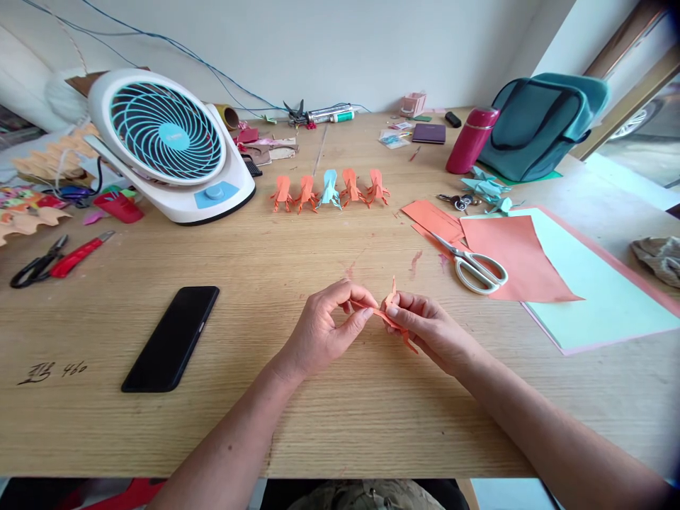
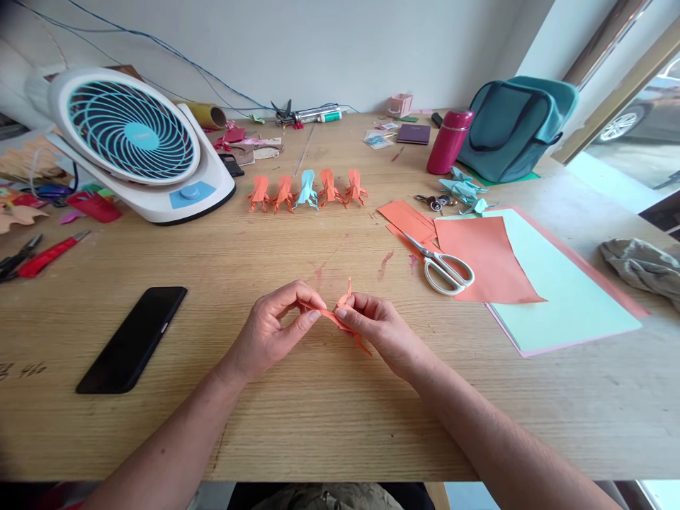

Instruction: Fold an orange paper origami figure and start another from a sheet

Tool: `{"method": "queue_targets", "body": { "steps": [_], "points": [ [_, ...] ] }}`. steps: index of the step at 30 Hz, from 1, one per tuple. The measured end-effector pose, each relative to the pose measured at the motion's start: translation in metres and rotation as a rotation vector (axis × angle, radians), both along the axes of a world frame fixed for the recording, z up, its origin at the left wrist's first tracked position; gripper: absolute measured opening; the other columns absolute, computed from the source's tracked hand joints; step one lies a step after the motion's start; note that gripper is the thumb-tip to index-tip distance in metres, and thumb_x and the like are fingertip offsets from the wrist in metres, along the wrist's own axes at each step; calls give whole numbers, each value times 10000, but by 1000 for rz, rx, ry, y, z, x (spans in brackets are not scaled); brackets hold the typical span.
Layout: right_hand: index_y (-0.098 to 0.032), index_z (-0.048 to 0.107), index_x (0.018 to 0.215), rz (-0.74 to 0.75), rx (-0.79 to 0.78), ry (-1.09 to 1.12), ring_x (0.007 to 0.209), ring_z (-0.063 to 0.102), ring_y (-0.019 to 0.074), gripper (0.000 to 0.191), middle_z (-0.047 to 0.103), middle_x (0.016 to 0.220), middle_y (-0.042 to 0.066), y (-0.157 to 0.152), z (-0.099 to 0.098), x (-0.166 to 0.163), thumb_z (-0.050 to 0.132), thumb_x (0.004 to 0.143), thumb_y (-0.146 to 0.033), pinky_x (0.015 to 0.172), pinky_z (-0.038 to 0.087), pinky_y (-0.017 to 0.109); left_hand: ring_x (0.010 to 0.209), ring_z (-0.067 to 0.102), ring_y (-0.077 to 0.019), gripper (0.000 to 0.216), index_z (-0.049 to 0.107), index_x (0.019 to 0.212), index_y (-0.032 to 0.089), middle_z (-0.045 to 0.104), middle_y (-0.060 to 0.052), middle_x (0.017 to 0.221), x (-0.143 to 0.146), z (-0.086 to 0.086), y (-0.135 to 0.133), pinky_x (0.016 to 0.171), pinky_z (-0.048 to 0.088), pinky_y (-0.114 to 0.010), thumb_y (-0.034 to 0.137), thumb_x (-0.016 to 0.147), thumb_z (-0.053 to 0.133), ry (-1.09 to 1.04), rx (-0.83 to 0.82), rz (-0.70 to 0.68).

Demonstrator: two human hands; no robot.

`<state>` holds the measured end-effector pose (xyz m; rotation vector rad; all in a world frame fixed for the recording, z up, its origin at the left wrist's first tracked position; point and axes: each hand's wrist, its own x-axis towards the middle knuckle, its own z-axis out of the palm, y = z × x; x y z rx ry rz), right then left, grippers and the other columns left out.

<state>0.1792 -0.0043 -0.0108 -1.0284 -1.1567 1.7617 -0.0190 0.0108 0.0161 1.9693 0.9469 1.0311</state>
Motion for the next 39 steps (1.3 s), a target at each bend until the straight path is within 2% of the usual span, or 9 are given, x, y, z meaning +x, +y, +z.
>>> {"method": "queue_targets", "body": {
  "steps": [5, 8, 14, 17, 20, 26, 33, 36, 39],
  "points": [
    [-222, 601, 997, -43, -67, 65, 609, 493, 94, 369, 575, 756, -17, 6, 5, 6, 793, 796, -464, 422, 248, 185, 721, 589, -102, 99, 630, 797, 176, 654, 22, 756, 0, 0, 1, 702, 448, -218, 117, 873, 607, 15, -71, 26],
    [-213, 604, 936, -44, -48, 74, 600, 500, 85, 332, 602, 764, -17, 11, 7, 12, 809, 782, -425, 429, 259, 183, 723, 593, -104, 87, 628, 792, 172, 647, 19, 752, -2, 0, 2, 717, 456, -221, 143, 873, 613, 17, -150, 4],
    [-180, 630, 835, 77, 113, -127, 644, 580, 113, 272, 630, 723, -12, 13, 4, 17, 818, 766, -365, 586, 446, 238, 808, 636, -139, 210, 614, 902, 164, 679, -30, 881, -2, -9, 5, 736, 488, -252, 340, 851, 717, -85, -477, -100],
    [-186, 633, 875, 134, 230, -266, 725, 628, 135, 190, 657, 814, 1, 9, 3, 15, 771, 812, -300, 662, 492, 262, 801, 654, -146, 331, 593, 965, 168, 682, -24, 855, 0, -18, 4, 738, 504, -264, 344, 777, 800, -150, -690, -161],
    [-190, 626, 882, 144, 382, -400, 746, 618, 130, 72, 657, 842, 0, 6, 5, 13, 677, 882, -240, 678, 487, 256, 808, 671, -147, 394, 560, 990, 178, 677, -7, 843, 3, -23, 4, 770, 515, -285, 318, 741, 832, -232, -815, -179],
    [-195, 606, 915, 111, 619, -504, 732, 604, 115, 28, 655, 836, -7, 4, 8, 13, 596, 939, -203, 651, 464, 236, 831, 683, -176, 599, 506, 1143, 196, 653, 22, 803, 6, -23, 3, 837, 513, -356, 304, 681, 872, -300, -874, -140],
    [-200, 606, 916, 84, 762, -532, 745, 617, 127, 29, 661, 860, 9, 2, 6, 11, 606, 942, -187, 688, 496, 262, 845, 662, -161, 515, 565, 1060, 176, 671, -6, 849, 9, -22, 1, 854, 492, -331, 324, 676, 875, -341, -946, -152],
    [-202, 624, 953, 17, 952, -571, 891, 624, 187, 41, 675, 968, 56, 4, 8, 12, 625, 946, -242, 810, 501, 350, 789, 628, -117, 456, 587, 1014, 171, 658, 11, 825, 10, -21, 1, 781, 470, -257, 303, 681, 870, -390, -946, -83],
    [-210, 634, 1038, 1, 1153, -687, 1034, 590, 250, 179, 668, 1135, 94, 6, 9, 14, 709, 895, -288, 921, 456, 445, 731, 605, -96, 473, 578, 1030, 179, 647, 30, 784, 9, -20, 1, 702, 432, -222, 284, 673, 870, -469, -969, -20]
  ]
}}
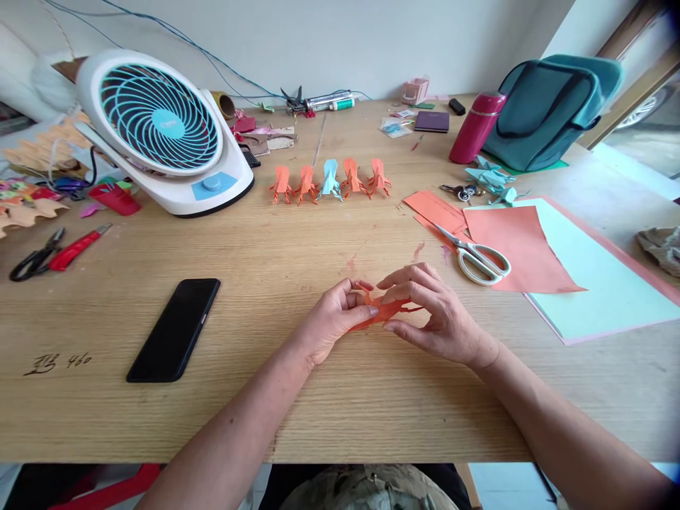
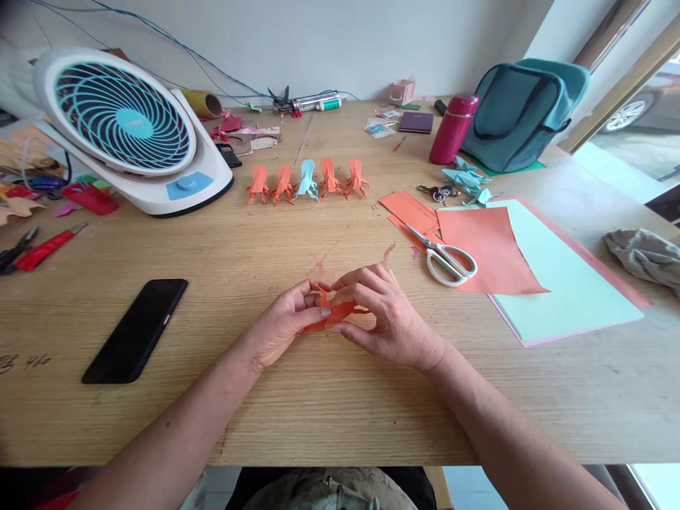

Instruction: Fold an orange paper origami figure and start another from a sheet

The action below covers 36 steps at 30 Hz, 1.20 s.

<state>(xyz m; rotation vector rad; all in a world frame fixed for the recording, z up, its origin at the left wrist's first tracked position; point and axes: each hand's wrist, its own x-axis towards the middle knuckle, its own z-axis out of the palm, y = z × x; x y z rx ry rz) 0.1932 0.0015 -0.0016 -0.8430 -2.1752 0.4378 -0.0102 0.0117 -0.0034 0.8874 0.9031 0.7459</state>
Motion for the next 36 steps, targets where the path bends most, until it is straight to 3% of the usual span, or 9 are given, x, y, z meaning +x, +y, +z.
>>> {"method": "queue_targets", "body": {
  "steps": [5, 15, 18, 22, 27, 32, 36],
  "points": [
    [-236, 604, 1140, 16, 123, -105, 1000, 598, 236, 249, 687, 1101, 77, 0, -3, -2, 613, 920, -118, 914, 465, 448, 642, 561, -88, 475, 570, 1044, 175, 657, 16, 769, 0, 2, 0, 621, 381, -226, 292, 685, 860, -16, -45, -28],
    [-281, 625, 1063, -184, 177, -43, 1137, 587, 289, 251, 544, 1345, 110, -4, -5, -2, 615, 898, -93, 912, 496, 513, 772, 628, -120, 545, 575, 1056, 199, 637, 36, 769, 2, 10, -3, 703, 412, -229, 277, 623, 896, -76, -55, 76],
    [-280, 638, 1031, -145, 105, 29, 1207, 576, 286, 251, 513, 1389, 102, -3, -6, -1, 588, 906, -68, 938, 520, 502, 739, 613, -114, 554, 600, 1078, 204, 651, 30, 754, 0, 9, -2, 697, 414, -234, 329, 632, 905, -69, -41, 29],
    [-258, 662, 995, -75, 10, 98, 1298, 542, 279, 274, 452, 1481, 93, -2, -6, -1, 553, 898, -26, 984, 527, 465, 776, 627, -121, 478, 646, 1032, 198, 700, -17, 882, -4, 5, 1, 687, 417, -239, 469, 697, 853, -62, -51, -18],
    [-238, 665, 940, -14, -85, 133, 1424, 428, 290, 198, 364, 1582, 70, -2, -5, -1, 573, 908, -66, 1130, 425, 498, 828, 619, -130, 392, 701, 987, 201, 704, -29, 946, -7, 1, 3, 716, 413, -239, 389, 688, 871, -40, -58, -97],
    [-241, 663, 910, 64, -255, 147, 1518, 263, 283, 136, 244, 1659, 8, -2, -3, 1, 579, 938, -137, 1213, 300, 545, 738, 512, -105, 268, 738, 847, 176, 608, -7, 806, -11, 3, 4, 673, 373, -227, 396, 730, 834, -24, -19, -234],
    [-240, 660, 894, 156, -384, 183, 1540, 199, 274, 111, 258, 1658, 0, 0, -1, 3, 579, 954, -193, 1222, 278, 549, 699, 475, -104, 269, 732, 786, 164, 566, -4, 754, -10, 5, 3, 646, 360, -226, 394, 712, 849, -39, -15, -278]
  ]
}}
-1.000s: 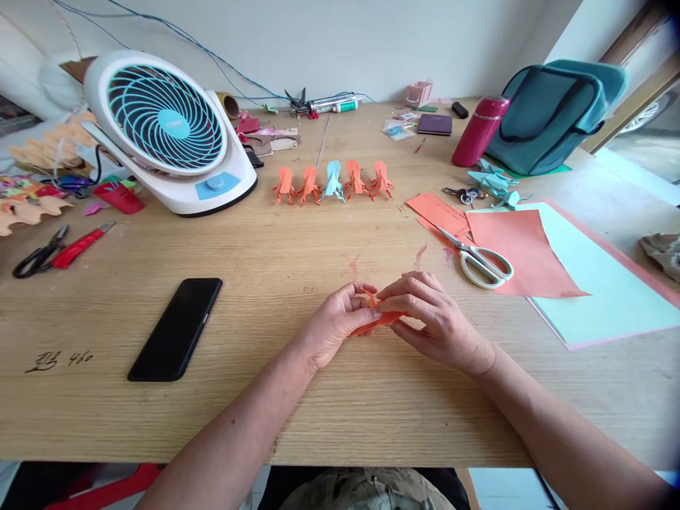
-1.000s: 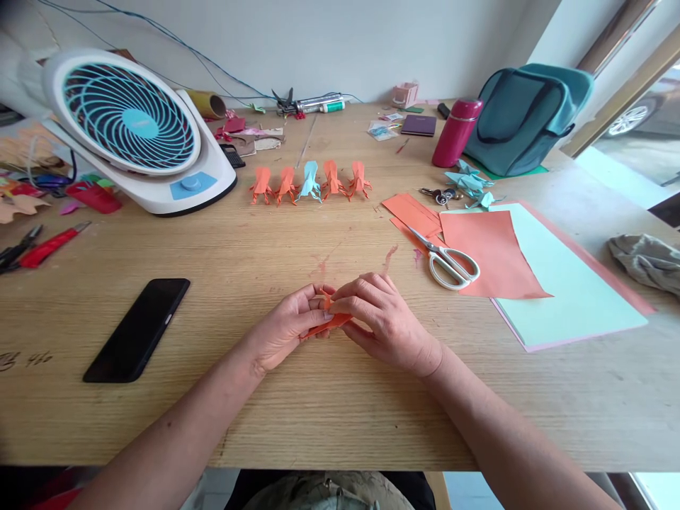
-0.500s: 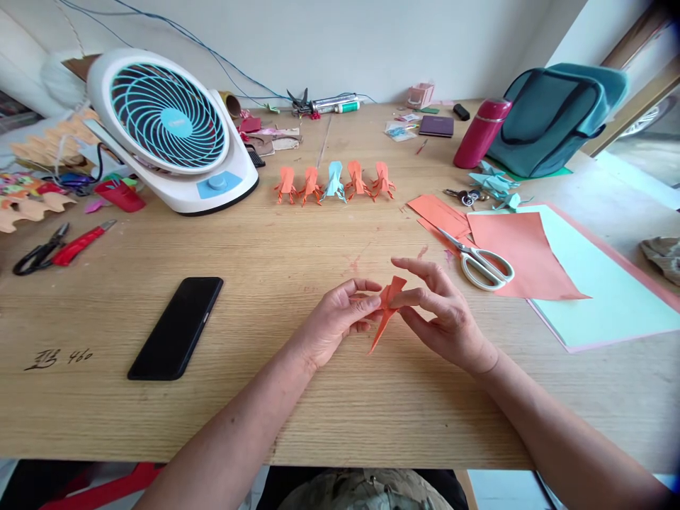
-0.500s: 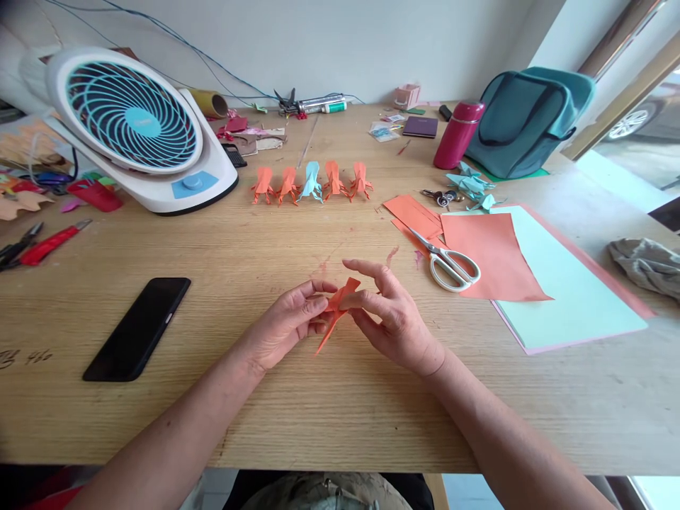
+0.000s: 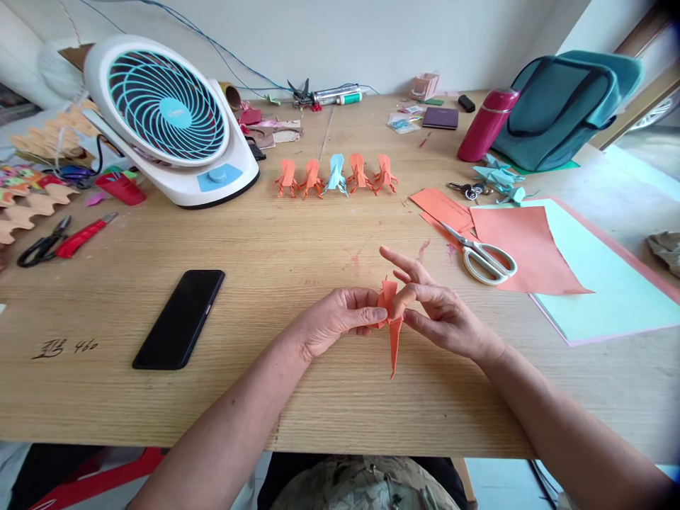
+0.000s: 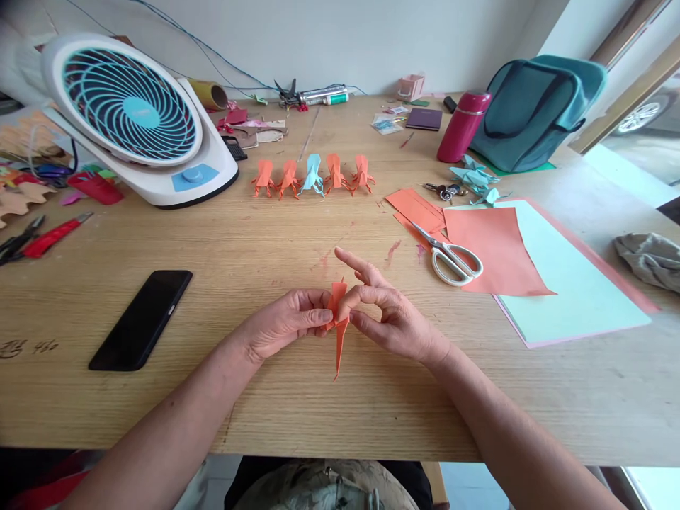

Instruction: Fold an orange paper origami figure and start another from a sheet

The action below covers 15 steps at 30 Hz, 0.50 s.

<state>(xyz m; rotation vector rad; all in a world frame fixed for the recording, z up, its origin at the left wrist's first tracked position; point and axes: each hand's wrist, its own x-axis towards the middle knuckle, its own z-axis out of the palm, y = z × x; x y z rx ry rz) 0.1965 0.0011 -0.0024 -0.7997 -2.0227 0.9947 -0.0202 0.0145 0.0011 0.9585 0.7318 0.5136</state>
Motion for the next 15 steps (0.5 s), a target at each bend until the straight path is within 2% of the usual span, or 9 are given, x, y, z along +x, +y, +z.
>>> {"method": "queue_targets", "body": {
  "steps": [5, 8, 10, 12, 15],
  "points": [
    [-241, 660, 911, 30, -76, 30, 1536, 214, 271, 145, 279, 1652, 5, 0, 1, 0, 542, 991, -269, 1215, 301, 519, 683, 502, -80, 266, 749, 863, 180, 606, -2, 798, 4, -4, 0, 639, 392, -207, 321, 681, 881, -71, -134, 5],
    [-272, 663, 1064, -118, -43, 32, 1523, 251, 285, 132, 307, 1638, 26, 0, -1, -1, 563, 986, -307, 1218, 277, 542, 700, 545, -80, 296, 742, 895, 188, 629, 8, 798, 5, -7, 1, 650, 426, -206, 271, 656, 896, -116, -187, 122],
    [-287, 641, 1155, -223, -18, 60, 1493, 313, 291, 194, 382, 1590, 59, 0, -3, -2, 589, 974, -334, 1202, 306, 543, 685, 556, -77, 292, 716, 844, 173, 628, 21, 766, 5, -8, 2, 641, 441, -210, 239, 630, 903, -153, -219, 219],
    [-284, 614, 1206, -252, -46, 107, 1381, 467, 283, 255, 488, 1483, 94, -2, -6, -4, 607, 963, -361, 1123, 426, 499, 664, 560, -73, 278, 683, 790, 158, 621, 28, 734, 6, -8, 3, 632, 453, -213, 219, 625, 899, -177, -253, 291],
    [-265, 562, 1269, -234, -113, 102, 1060, 645, 221, 365, 611, 1242, 95, -7, -10, -9, 657, 931, -364, 923, 559, 392, 650, 563, -68, 247, 665, 775, 148, 618, 30, 715, 7, -9, 4, 625, 461, -209, 197, 653, 874, -196, -282, 363]
  ]
}}
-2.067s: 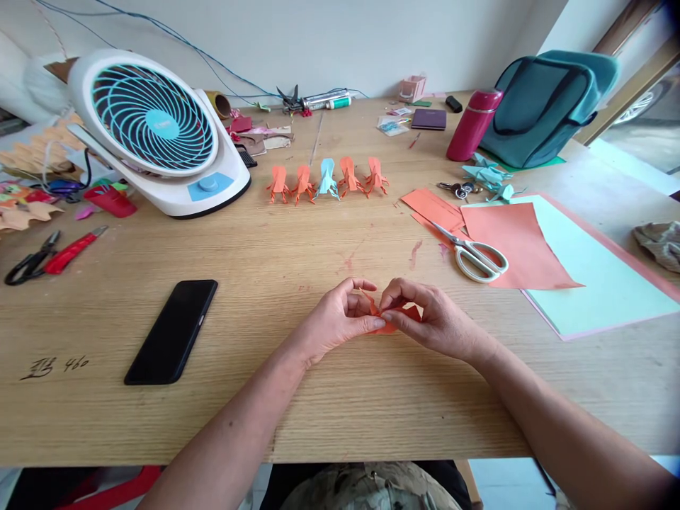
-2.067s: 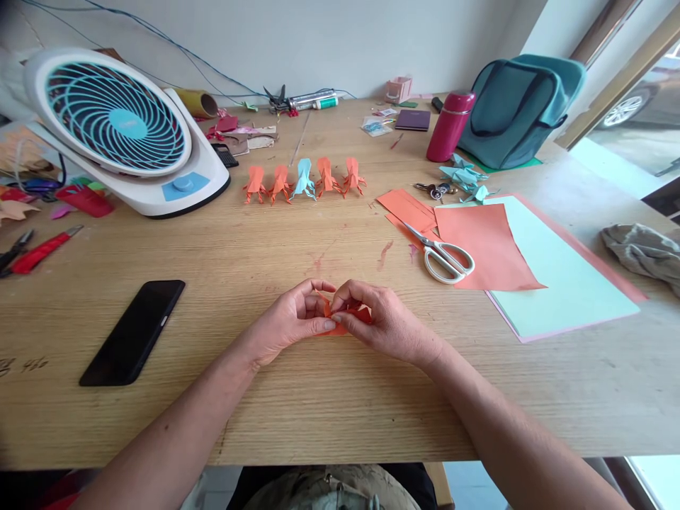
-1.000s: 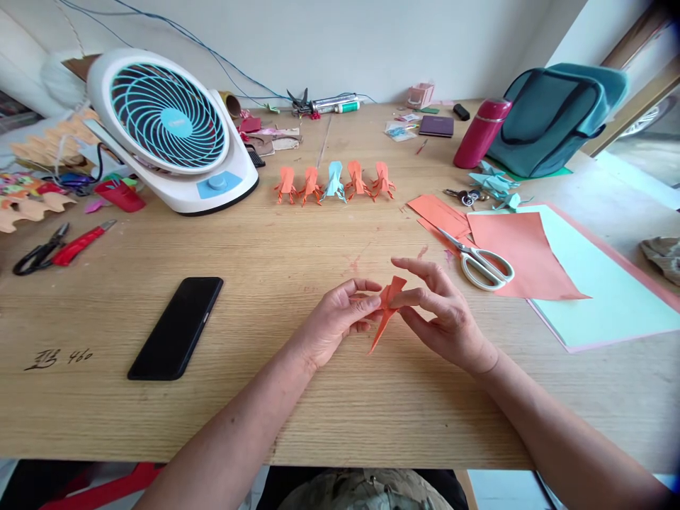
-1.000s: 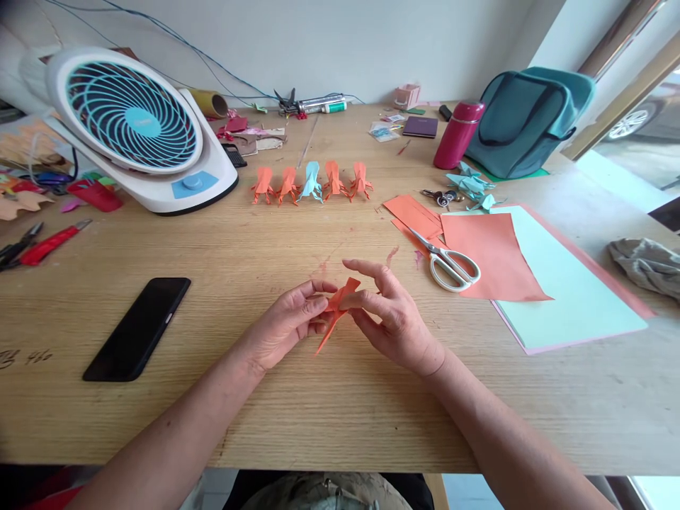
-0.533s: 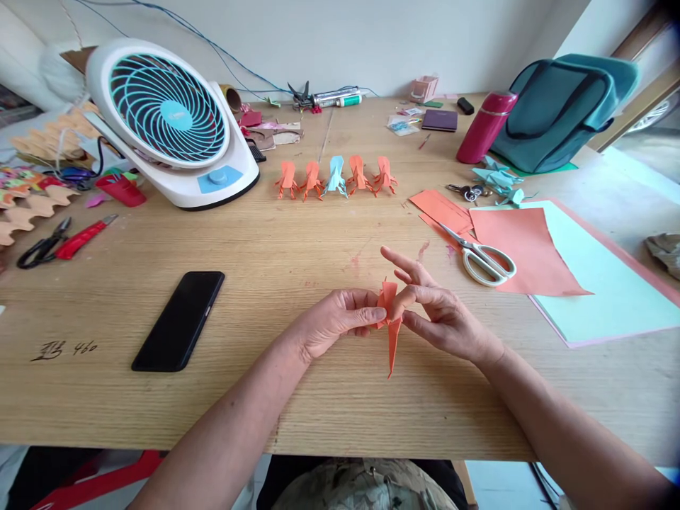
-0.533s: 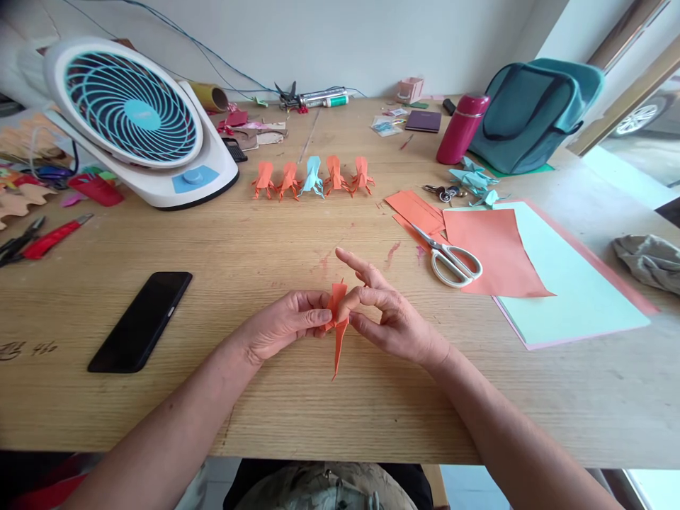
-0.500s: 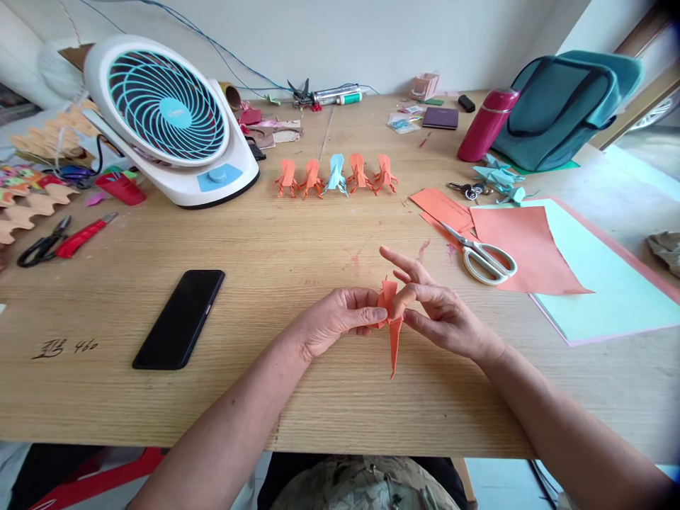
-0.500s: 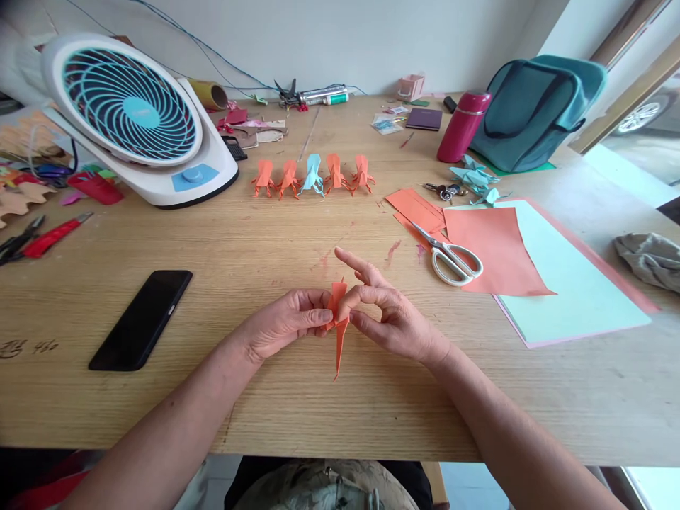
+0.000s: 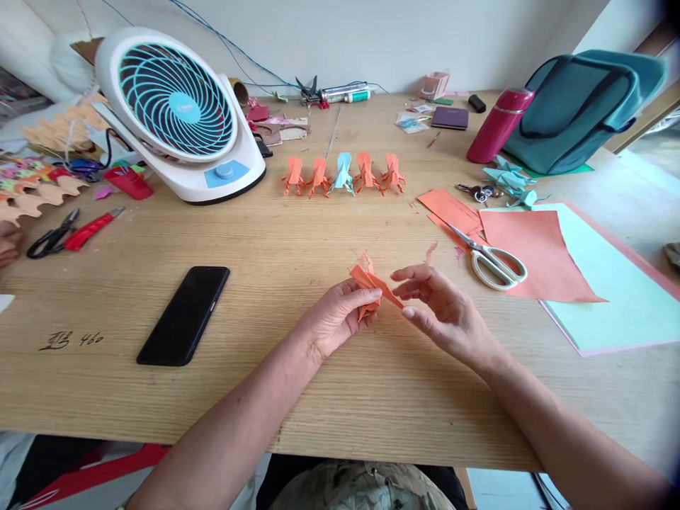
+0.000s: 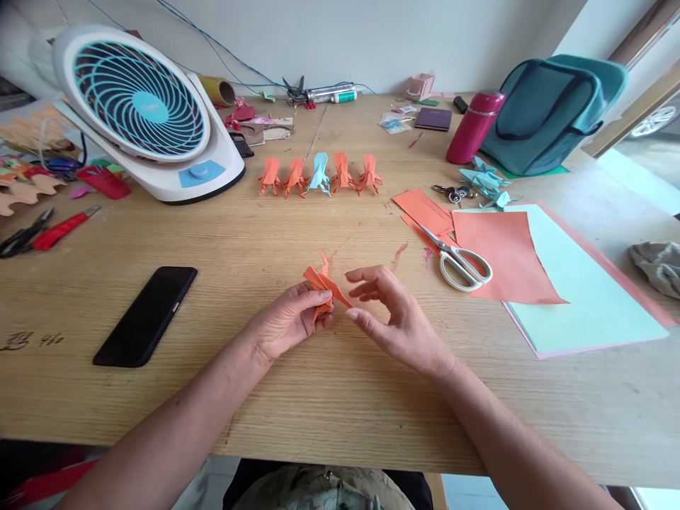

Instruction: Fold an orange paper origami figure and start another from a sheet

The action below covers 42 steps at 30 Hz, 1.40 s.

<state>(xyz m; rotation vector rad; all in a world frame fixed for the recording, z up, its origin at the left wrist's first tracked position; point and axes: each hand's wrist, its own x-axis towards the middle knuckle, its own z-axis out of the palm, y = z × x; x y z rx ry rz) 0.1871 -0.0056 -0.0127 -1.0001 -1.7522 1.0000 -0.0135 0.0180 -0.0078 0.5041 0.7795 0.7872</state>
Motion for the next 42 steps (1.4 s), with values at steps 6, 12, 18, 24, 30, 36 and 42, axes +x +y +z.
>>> {"method": "queue_targets", "body": {
  "steps": [6, 12, 18, 24, 30, 36, 42],
  "points": [
    [-242, 608, 1107, -100, 56, -103, 837, 639, 179, 169, 673, 968, 46, -9, -2, -9, 617, 938, -244, 779, 549, 339, 654, 558, -54, 316, 717, 930, 157, 601, 43, 724, 2, 1, -1, 635, 467, -198, 155, 652, 865, -16, -26, 40],
    [-238, 604, 1100, -102, 59, -98, 817, 638, 174, 157, 672, 954, 41, -11, -2, -10, 604, 943, -233, 756, 549, 333, 673, 555, -63, 263, 725, 842, 151, 595, 37, 713, 3, 4, -4, 636, 463, -207, 204, 636, 880, -29, -30, 32],
    [-256, 549, 1167, -150, 279, -230, 827, 627, 172, 274, 650, 958, 38, -12, -3, -14, 565, 931, -119, 753, 536, 328, 625, 522, -53, 242, 654, 728, 148, 567, 51, 670, 6, 3, -5, 599, 451, -201, 179, 623, 871, -10, -57, 142],
    [-259, 571, 1082, -163, 381, -249, 802, 615, 192, 248, 640, 914, 47, -12, 0, -17, 519, 936, -65, 711, 523, 350, 596, 499, -48, 257, 659, 759, 147, 542, 55, 636, 14, 1, -10, 561, 431, -182, 202, 631, 875, -47, -72, 154],
    [-261, 602, 1164, -197, 481, -290, 828, 638, 188, 348, 651, 954, 59, -11, -5, -15, 556, 916, -20, 714, 535, 339, 589, 500, -47, 301, 674, 795, 152, 540, 60, 638, 17, 1, -15, 575, 461, -188, 251, 625, 901, -68, -107, 189],
    [-246, 643, 1190, -204, 639, -331, 788, 630, 176, 399, 657, 930, 58, -9, -7, -12, 603, 886, 10, 666, 525, 321, 578, 501, -49, 316, 646, 742, 145, 544, 55, 615, 20, 4, -20, 563, 473, -186, 251, 609, 912, -48, -167, 258],
    [-210, 646, 1120, -221, 612, -316, 794, 627, 163, 346, 644, 931, 64, -9, -5, -16, 603, 871, 26, 677, 525, 306, 565, 500, -52, 301, 651, 723, 143, 536, 53, 584, 23, -1, -21, 538, 462, -177, 253, 615, 909, -88, -170, 244]
  ]
}}
